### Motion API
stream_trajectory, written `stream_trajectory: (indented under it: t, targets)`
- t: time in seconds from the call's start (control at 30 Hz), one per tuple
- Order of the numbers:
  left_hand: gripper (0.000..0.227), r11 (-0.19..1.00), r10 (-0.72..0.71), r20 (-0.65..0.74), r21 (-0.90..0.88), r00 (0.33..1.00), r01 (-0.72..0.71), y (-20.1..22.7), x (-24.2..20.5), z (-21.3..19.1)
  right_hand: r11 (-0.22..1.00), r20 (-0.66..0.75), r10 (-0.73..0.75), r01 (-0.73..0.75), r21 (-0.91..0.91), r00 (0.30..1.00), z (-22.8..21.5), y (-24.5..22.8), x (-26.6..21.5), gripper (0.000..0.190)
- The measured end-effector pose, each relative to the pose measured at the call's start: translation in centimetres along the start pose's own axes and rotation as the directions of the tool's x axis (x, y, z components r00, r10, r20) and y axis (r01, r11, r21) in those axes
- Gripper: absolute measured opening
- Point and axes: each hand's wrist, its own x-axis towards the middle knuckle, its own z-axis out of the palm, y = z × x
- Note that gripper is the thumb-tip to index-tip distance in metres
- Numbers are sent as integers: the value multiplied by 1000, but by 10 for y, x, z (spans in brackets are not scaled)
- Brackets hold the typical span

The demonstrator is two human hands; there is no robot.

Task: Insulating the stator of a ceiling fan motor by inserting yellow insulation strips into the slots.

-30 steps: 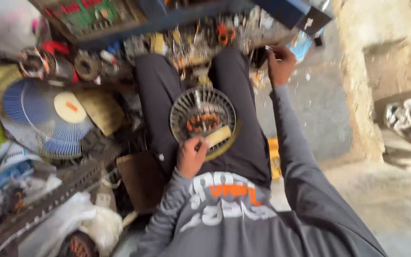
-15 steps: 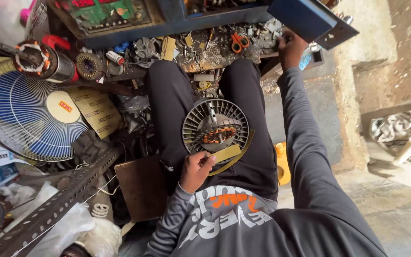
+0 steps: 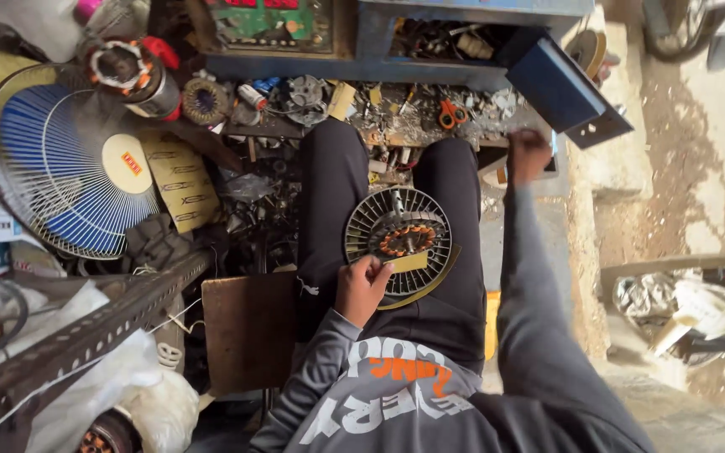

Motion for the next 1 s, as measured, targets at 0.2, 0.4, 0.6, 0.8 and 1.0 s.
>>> stream_trajectory:
  t: [0.2,0.4,0.6,0.8,1.0]
  targets:
    - [33,991,137,-117,20,984,-136,0,-24,-4,962,262,-66,-8,273,963,-132,-186,-155,19]
    - [21,761,-3,355,-605,935,232,32,-50,5,809,428,-583,449,379,690,-196,-294,-252,20]
    - [21,776,136,442,-604,887,182,40,-53,-6,473,748,106,-695,541,655,-197,-282,-277,15]
    - [14,883,138,375,-466,917,58,59,-60,-29,500,905,-25,-778,380,425,-203,-287,-266,7]
    - [11,922,364,74,-168,928,-349,90,-67,-33,706,687,-193,-387,593,701,-197,-320,-290,7]
